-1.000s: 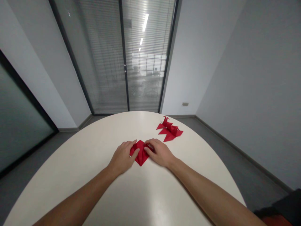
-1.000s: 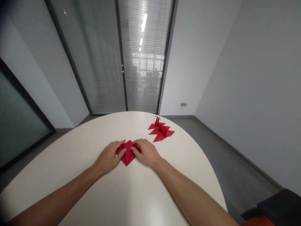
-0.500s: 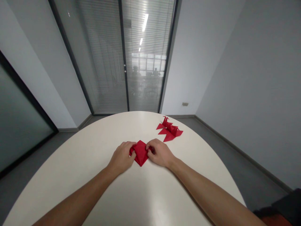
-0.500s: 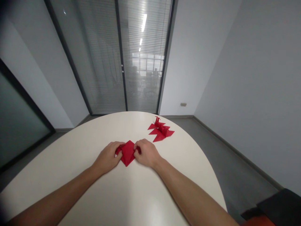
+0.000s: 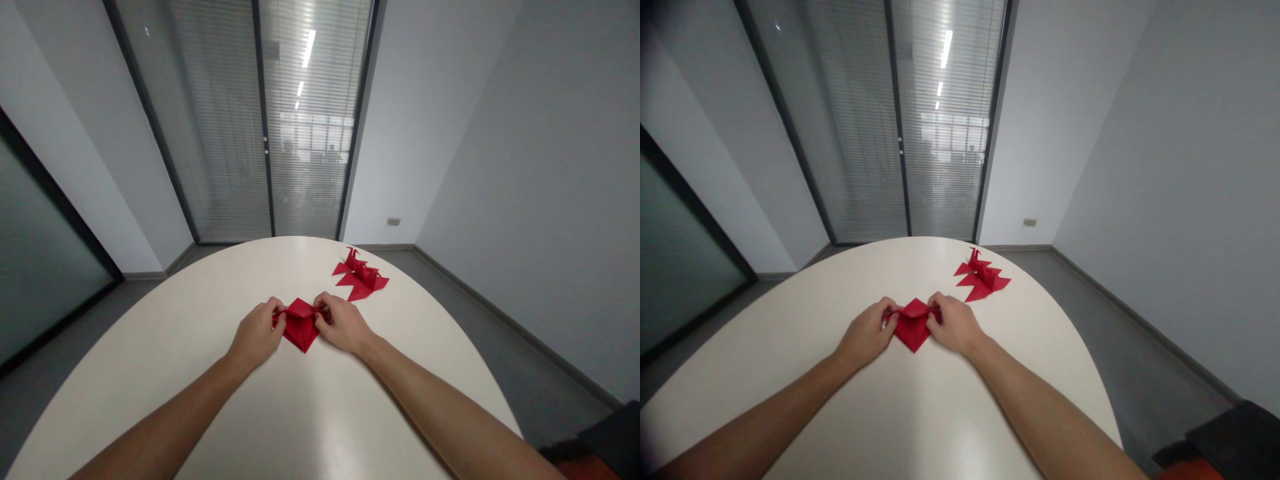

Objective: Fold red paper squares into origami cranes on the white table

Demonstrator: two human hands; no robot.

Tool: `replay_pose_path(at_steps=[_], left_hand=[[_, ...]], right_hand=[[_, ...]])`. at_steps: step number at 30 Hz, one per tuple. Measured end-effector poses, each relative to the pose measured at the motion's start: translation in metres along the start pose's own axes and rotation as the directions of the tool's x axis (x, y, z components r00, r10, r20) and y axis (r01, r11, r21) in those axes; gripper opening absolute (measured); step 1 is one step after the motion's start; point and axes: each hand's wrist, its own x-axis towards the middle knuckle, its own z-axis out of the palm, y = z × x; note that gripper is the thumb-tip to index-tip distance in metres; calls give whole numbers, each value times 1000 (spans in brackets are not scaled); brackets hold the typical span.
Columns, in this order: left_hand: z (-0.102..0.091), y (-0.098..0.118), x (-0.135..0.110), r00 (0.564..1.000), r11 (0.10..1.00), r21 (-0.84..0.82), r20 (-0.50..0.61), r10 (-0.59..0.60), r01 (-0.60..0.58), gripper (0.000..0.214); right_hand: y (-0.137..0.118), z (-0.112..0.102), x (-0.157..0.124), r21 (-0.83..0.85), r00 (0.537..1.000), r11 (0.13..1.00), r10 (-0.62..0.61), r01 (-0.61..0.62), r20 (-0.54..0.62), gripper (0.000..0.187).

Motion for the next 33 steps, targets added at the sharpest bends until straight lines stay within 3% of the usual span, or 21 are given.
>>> replay_pose_path(at_steps=[12,26,33], left_hand=[[-1,4,-1,999,999,-30,-16,-28,27,3],[-2,13,2,993,991,-96,-62,-102,96,10],[-5,20,1,987,989,-83,-88,-134,126,11]], right_hand=[[6,2,3,-40,1000,999,3,-3,-5,7],[-6,0,1,31,1000,999,23,-24,10,12],[-12,1,1,114,1000,993,1,-1,5,4]])
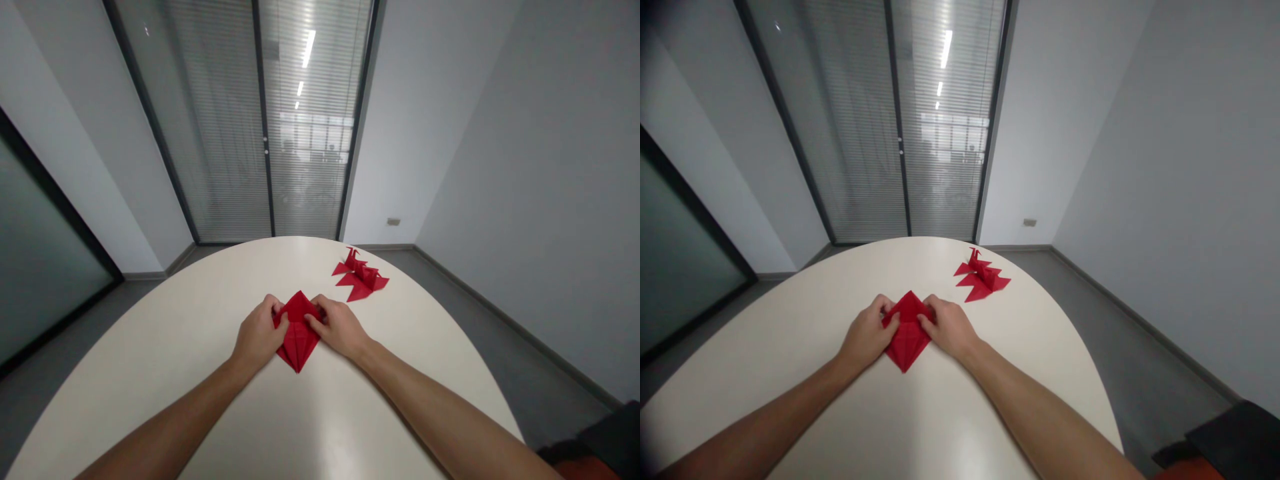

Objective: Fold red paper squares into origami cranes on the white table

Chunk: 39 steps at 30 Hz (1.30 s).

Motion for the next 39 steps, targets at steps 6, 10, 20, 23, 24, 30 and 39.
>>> replay_pose_path(at_steps=[6,10,20,23,24,30,39], left_hand=[[-2,1,-1,999,981,-191,18,40,-36,21],[-5,-2,0,998,929,-369,64,15,10,29],[0,-14,4,994,824,-566,98,47,17,13],[0,-16,3,992,796,-605,111,66,14,16],[0,-16,3,991,793,-608,115,64,19,17],[3,-16,4,988,814,-580,135,76,16,28],[5,-15,3,979,919,-385,143,146,-81,29]], right_hand=[[1,1,0,61,999,998,26,-25,-19,20],[3,0,1,95,999,995,43,-40,-23,33],[7,0,2,159,994,985,76,-63,-77,34],[9,2,3,175,990,982,96,-77,-103,31],[10,2,3,179,989,981,102,-81,-110,31],[13,4,4,213,988,974,106,-80,-114,31],[8,1,2,229,997,973,40,-26,-59,34]])
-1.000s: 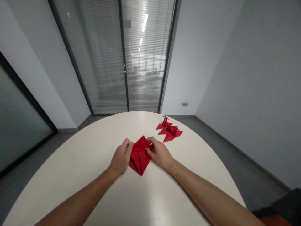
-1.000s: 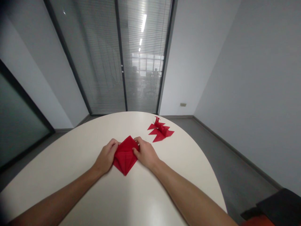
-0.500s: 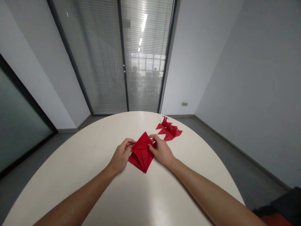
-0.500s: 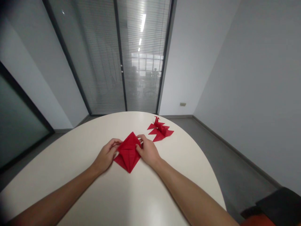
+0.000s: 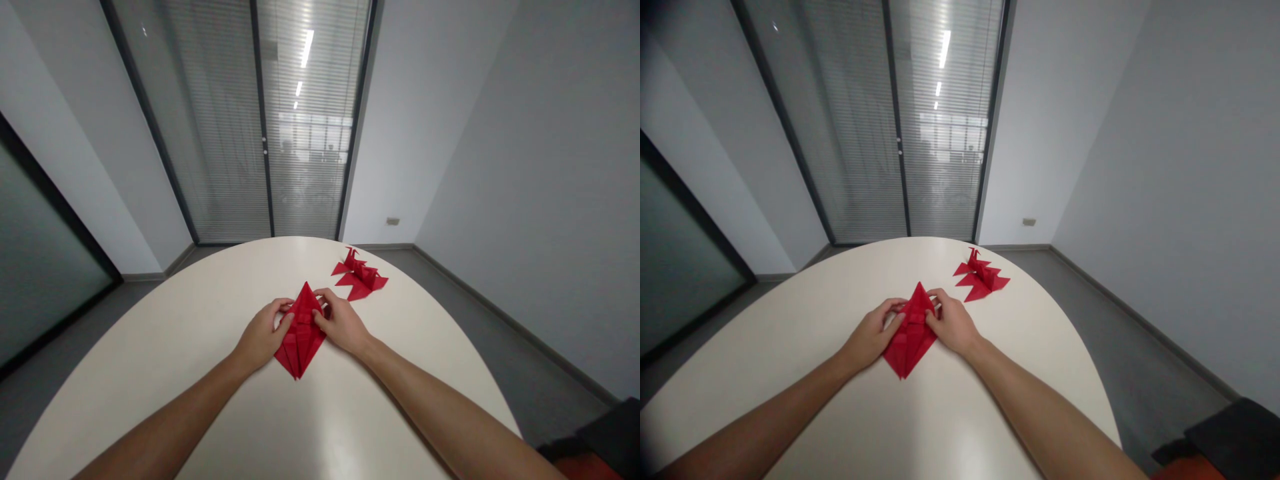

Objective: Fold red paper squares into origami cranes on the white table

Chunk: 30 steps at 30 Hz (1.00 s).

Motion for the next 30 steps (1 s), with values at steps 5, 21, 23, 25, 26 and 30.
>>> replay_pose_path(at_steps=[5,21,23,25,26,30], left_hand=[[0,-3,2,1000,997,71,-18,17,-15,21],[-3,3,-3,986,933,327,-14,164,-150,15],[-4,3,-3,987,935,323,-7,158,-147,17],[-4,4,-3,989,942,306,-8,145,-136,18],[-4,5,-3,991,948,292,-11,137,-128,18],[-5,7,-3,995,971,222,-23,92,-85,19]], right_hand=[[-1,0,-1,-3,999,1000,-18,18,27,38],[-2,-7,3,-235,872,886,-447,399,-202,20],[-2,-7,3,-241,877,892,-433,382,-211,17],[-2,-8,3,-233,886,904,-408,359,-218,15],[-2,-8,3,-225,892,912,-392,344,-223,15],[-4,-6,3,-184,922,947,-304,264,-241,13]])
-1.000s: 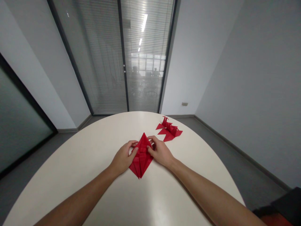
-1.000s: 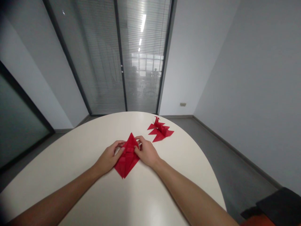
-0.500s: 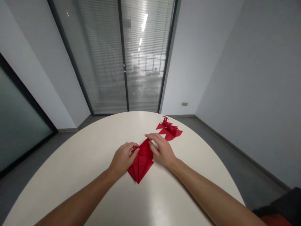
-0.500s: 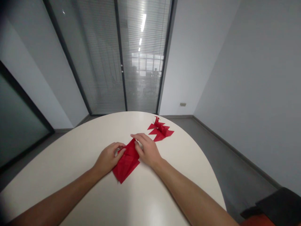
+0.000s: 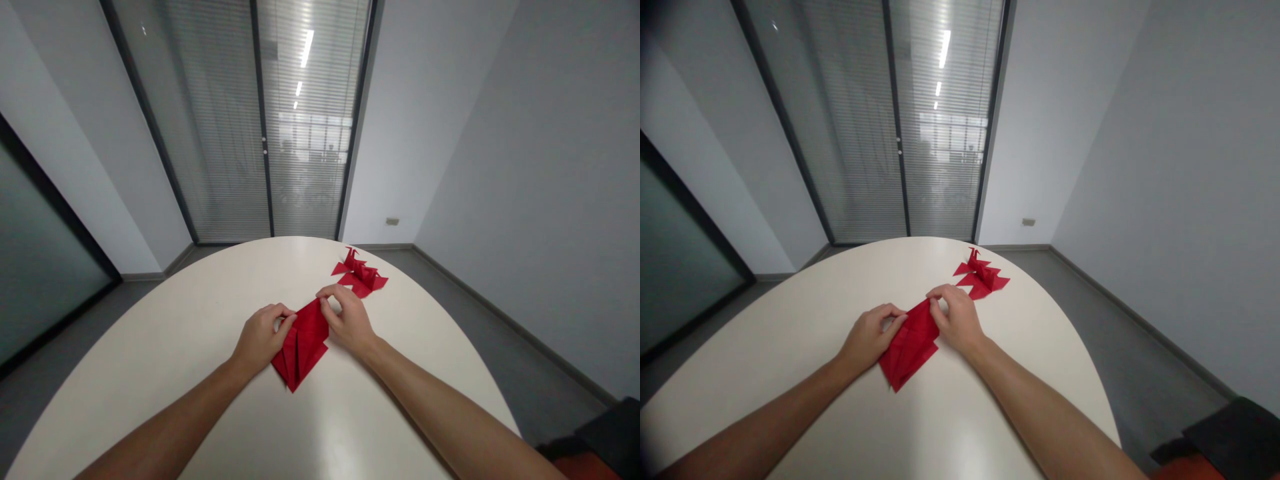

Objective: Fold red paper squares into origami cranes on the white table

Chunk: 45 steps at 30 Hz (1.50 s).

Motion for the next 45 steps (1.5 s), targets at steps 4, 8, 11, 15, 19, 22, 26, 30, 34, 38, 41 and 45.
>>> replay_pose_path(at_steps=[4,8,11,15,19,22,26,30,34,38,41,45], left_hand=[[1,-1,1,999,996,-78,0,-48,48,19],[2,-2,2,998,993,-101,-14,-67,65,16],[1,0,2,999,996,-84,-2,-41,41,16],[-1,3,1,1000,1000,-31,25,7,-6,16],[-2,4,0,999,1000,-8,34,15,-15,15],[-1,4,0,1000,1000,0,15,7,-7,12],[1,1,2,995,997,-10,-57,-78,78,10],[3,-2,3,982,989,-24,-120,-146,144,10],[4,-1,2,984,987,35,-92,-151,154,4],[5,3,-1,991,991,21,-36,-132,133,20],[5,5,-3,992,992,25,12,-127,126,27],[5,4,-2,996,994,70,6,-90,89,13]], right_hand=[[-1,1,-1,52,997,996,75,-75,6,14],[-2,3,-2,113,995,989,99,-99,3,21],[-3,4,-2,133,995,986,103,-102,4,26],[-3,6,-2,180,992,976,123,-122,3,19],[-3,8,-2,248,987,958,156,-146,-22,17],[-4,7,-2,253,983,950,180,-182,31,25],[-8,3,-4,172,968,958,205,-228,143,52],[-9,3,-6,129,943,954,233,-269,238,67],[-4,6,-6,161,926,933,273,-321,261,58],[2,8,-5,127,923,931,309,-343,229,40],[2,8,-5,89,925,941,298,-326,237,18],[-3,6,-5,73,929,957,250,-280,273,10]])
